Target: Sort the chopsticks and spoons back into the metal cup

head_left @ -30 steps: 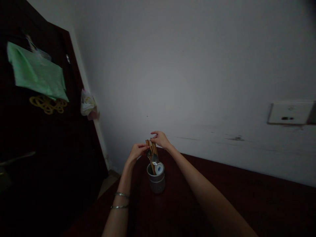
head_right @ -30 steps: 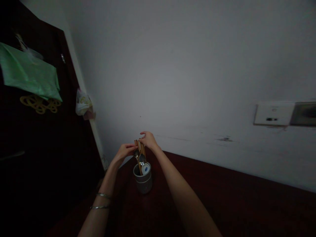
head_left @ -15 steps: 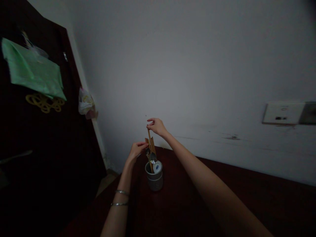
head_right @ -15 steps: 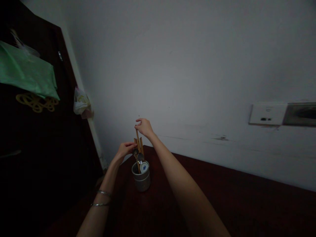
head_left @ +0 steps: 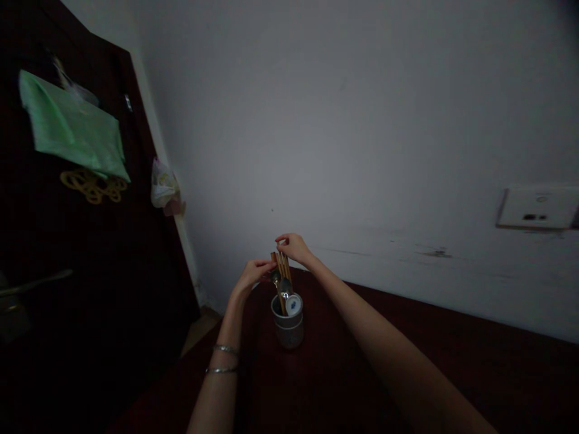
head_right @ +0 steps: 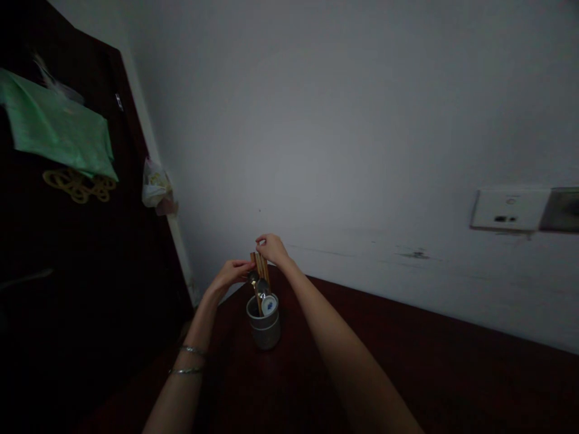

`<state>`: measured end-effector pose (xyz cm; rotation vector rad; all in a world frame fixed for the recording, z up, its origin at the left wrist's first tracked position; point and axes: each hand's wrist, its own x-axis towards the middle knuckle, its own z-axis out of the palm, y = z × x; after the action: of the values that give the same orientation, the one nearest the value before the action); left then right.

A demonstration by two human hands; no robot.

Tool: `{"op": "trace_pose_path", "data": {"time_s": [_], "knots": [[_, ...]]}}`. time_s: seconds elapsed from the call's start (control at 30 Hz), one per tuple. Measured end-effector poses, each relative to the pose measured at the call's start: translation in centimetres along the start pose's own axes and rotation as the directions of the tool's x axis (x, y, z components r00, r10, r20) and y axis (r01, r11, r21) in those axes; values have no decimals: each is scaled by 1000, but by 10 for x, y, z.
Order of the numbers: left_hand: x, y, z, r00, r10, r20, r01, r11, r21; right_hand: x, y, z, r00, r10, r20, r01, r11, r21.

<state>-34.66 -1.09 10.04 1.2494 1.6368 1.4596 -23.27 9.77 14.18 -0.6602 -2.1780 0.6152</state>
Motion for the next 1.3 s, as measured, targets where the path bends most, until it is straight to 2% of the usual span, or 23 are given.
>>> {"op": "trace_pose_path", "data": {"time_s": [0.1, 0.2, 0.37, 0.43, 0.73, 0.87, 1.0, 1.07, 1.13, 1.2, 1.23, 1.3], "knots": [[-3, 4, -8, 1000, -12, -13, 12, 999, 31, -6, 0, -1, 999, -8, 41, 8, 1000, -18], [-9, 12, -18, 999, -12, -36, 18, 986, 163, -11, 0, -4, 996, -22, 91, 24, 1000, -17], [-21, 25, -21, 983, -29, 183, -42, 926, 374, -17, 1, -13, 995, -28, 95, 28, 1000, 5], [-22, 26, -17, 976, -18, 218, -76, 907, 415, -19, 3, -15, 997, -33, 76, 32, 999, 5], [-10, 16, -11, 985, 69, 160, -136, 879, 456, -41, 18, -22, 994, -78, 81, 68, 991, 112], [-12, 18, -10, 987, 92, 130, -143, 877, 459, -59, 25, -22, 998, -60, 37, 53, 985, 162], [-16, 23, -6, 987, 132, 87, -157, 877, 453, -69, 30, -22, 999, -22, 44, 12, 974, 225], [-18, 27, -5, 983, 175, 53, -180, 870, 459, -74, 28, -24, 1000, -9, -7, 10, 975, 220], [-21, 32, -5, 966, 259, -7, -226, 856, 465, -82, 21, -29, 993, -19, -117, 42, 979, 202], [-25, 40, -4, 921, 375, -104, -287, 835, 469, -92, 10, -35, 972, -60, -226, 104, 977, 187], [-28, 45, -4, 882, 442, -164, -324, 821, 470, -98, 3, -38, 962, -89, -258, 140, 973, 183], [-36, 57, -4, 769, 570, -290, -402, 784, 474, -109, -12, -41, 954, -151, -258, 204, 960, 192]]}}
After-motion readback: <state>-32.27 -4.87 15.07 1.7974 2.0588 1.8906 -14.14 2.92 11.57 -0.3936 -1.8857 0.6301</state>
